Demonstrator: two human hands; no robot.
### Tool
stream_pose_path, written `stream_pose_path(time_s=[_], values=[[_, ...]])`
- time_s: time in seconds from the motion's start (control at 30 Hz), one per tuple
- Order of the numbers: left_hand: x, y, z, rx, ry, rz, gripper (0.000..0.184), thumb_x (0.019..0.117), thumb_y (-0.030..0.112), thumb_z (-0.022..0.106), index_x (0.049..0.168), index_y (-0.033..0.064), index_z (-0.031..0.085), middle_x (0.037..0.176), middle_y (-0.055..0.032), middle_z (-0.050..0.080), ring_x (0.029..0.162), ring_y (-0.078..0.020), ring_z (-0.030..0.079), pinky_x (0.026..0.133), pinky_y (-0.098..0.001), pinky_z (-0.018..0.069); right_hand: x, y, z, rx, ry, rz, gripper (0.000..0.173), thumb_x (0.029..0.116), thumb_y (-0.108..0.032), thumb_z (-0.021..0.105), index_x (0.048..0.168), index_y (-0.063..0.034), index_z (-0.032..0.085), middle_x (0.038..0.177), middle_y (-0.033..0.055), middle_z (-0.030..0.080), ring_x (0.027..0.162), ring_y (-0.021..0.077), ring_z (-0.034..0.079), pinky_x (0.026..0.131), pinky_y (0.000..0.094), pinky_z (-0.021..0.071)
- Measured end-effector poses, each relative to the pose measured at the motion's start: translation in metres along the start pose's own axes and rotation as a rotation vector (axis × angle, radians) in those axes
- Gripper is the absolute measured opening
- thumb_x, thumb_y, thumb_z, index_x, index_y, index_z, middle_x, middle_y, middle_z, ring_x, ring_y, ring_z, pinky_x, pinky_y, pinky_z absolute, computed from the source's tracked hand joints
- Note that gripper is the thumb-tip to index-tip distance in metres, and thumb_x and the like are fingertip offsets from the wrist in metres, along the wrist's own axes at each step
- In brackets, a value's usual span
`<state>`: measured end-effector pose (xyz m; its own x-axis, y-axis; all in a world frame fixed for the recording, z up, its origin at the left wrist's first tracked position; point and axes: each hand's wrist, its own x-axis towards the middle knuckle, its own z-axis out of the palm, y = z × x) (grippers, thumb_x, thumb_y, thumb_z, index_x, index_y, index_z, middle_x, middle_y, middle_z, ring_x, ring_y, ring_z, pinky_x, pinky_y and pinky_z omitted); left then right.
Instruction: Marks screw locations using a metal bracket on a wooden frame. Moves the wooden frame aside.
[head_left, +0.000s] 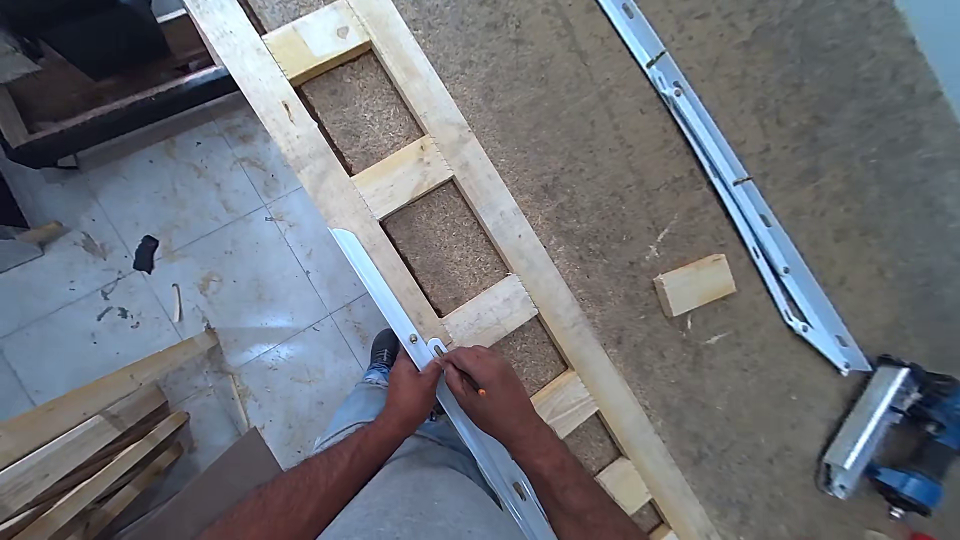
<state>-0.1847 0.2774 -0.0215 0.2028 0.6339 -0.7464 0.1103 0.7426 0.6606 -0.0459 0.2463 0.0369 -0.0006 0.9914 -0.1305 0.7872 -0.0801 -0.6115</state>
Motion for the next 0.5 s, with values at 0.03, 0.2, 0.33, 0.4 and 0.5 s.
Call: stream_pose_path(time_s=[0.03,0.2,0.33,0.4,0.5], values=[[0.001,-0.001,0.0,0.0,0.001,-0.008,0.042,0.0987,0.015,0.067,0.135,0.0002,0.052,0.106,-0.0152,0.073,0.093,-0.0225,0.074,0.084,-0.0429,0.0628,0.0,-0.004,0.001,0.003,-0.006,0.084,0.019,0.0968,-0.021,0.061,0.093,-0.0116,0.077,0.082,0.0015,0.072,0.08,0.0155,0.07,0.072,0.0357,0.0597],[0.0,-0.001,0.001,-0.006,0.002,-0.023,0.043,0.0979,0.015,0.069,0.135,-0.0002,0.052,0.107,-0.0155,0.073,0.094,-0.0234,0.075,0.085,-0.0435,0.0634,0.022,-0.021,-0.013,0.178,-0.153,0.578,0.02,0.1008,-0.022,0.058,0.091,-0.0136,0.073,0.07,0.0003,0.067,0.066,0.0146,0.065,0.064,0.04,0.0541],[0.002,-0.001,-0.001,0.007,-0.006,-0.028,0.044,0.0983,0.016,0.068,0.135,-0.001,0.052,0.108,-0.0167,0.072,0.095,-0.0244,0.074,0.086,-0.0437,0.0629,0.027,-0.006,-0.015,0.322,-0.158,0.64,0.023,0.1041,-0.019,0.055,0.092,-0.0138,0.074,0.072,-0.0038,0.07,0.065,0.0105,0.065,0.064,0.0346,0.0542],[0.001,0.0,0.0,0.014,-0.005,-0.03,0.043,0.0985,0.016,0.068,0.135,-0.0005,0.052,0.108,-0.0164,0.072,0.095,-0.0239,0.074,0.086,-0.0433,0.063,0.023,0.003,-0.013,0.434,-0.13,0.649,0.022,0.1043,-0.019,0.056,0.095,-0.0128,0.075,0.074,-0.0028,0.073,0.067,0.0106,0.068,0.067,0.033,0.0565],[0.0,0.001,0.0,0.007,-0.004,-0.02,0.044,0.098,0.016,0.069,0.134,-0.0015,0.052,0.108,-0.0163,0.072,0.096,-0.0234,0.074,0.088,-0.0435,0.062,0.022,0.004,-0.011,0.525,-0.106,0.63,0.019,0.1041,-0.018,0.059,0.098,-0.0117,0.075,0.076,-0.0014,0.074,0.068,0.011,0.069,0.068,0.0319,0.0572]])
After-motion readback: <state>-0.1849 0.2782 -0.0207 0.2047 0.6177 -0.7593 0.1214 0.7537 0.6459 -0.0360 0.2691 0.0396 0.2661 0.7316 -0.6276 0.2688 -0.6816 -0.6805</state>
